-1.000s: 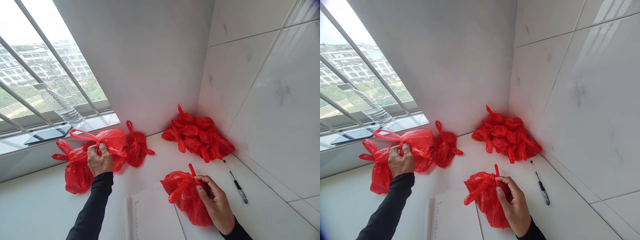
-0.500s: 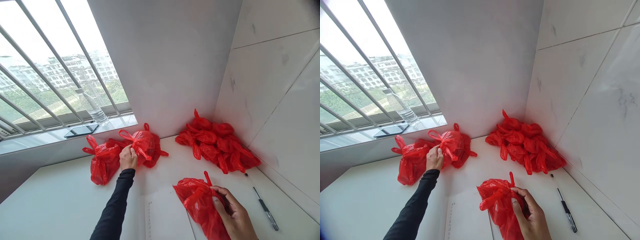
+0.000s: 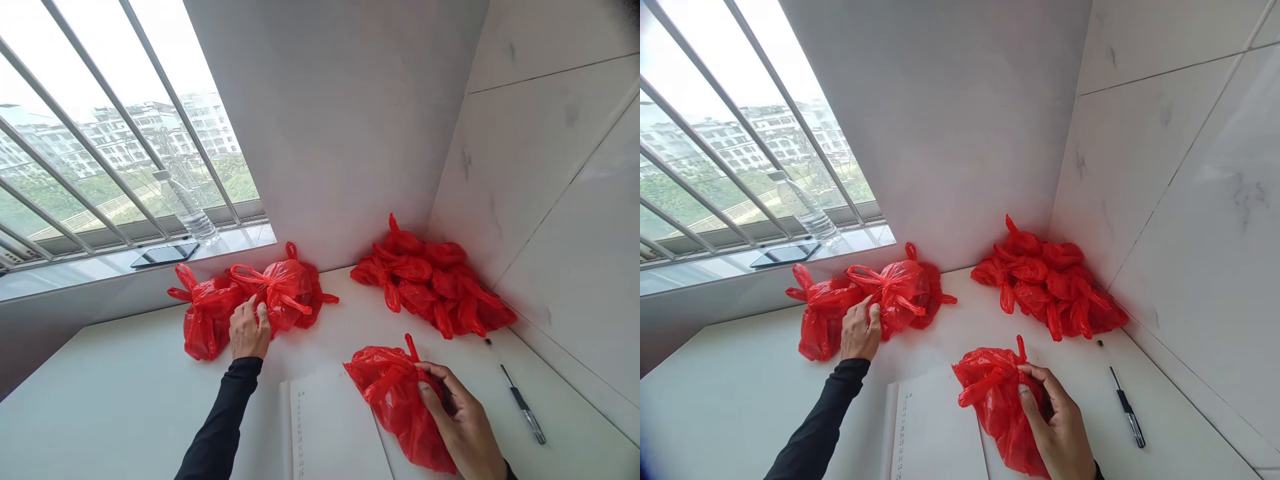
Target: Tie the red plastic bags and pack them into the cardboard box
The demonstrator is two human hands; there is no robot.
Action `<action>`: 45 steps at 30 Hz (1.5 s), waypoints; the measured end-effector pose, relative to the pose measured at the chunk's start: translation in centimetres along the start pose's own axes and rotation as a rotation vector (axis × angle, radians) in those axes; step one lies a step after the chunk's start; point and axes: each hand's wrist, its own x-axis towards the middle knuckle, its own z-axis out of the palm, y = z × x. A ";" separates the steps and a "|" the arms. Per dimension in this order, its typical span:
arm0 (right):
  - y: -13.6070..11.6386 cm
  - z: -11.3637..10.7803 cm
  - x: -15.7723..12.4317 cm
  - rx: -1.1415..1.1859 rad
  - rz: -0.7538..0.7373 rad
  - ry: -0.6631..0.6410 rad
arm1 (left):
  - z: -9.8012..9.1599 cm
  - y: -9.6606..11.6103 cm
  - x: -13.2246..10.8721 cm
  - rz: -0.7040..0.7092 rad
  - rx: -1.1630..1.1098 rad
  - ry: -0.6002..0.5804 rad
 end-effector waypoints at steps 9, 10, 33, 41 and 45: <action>-1.8 0.1 0.7 0.039 -0.032 -0.019 | 3.5 5.0 2.5 0.207 -0.017 -0.094; -2.0 0.1 0.8 0.039 -0.038 -0.019 | 4.2 5.1 3.0 0.197 -0.012 -0.120; -3.3 0.3 1.3 0.051 -0.103 0.008 | -0.3 -1.3 2.6 -0.049 0.000 -0.079; -2.8 0.1 1.0 0.042 -0.097 -0.010 | -3.8 -0.7 -2.1 -0.079 -0.065 -0.051; -2.5 0.1 0.4 0.014 -0.093 -0.028 | -7.4 -0.4 -9.9 -0.172 -0.086 -0.072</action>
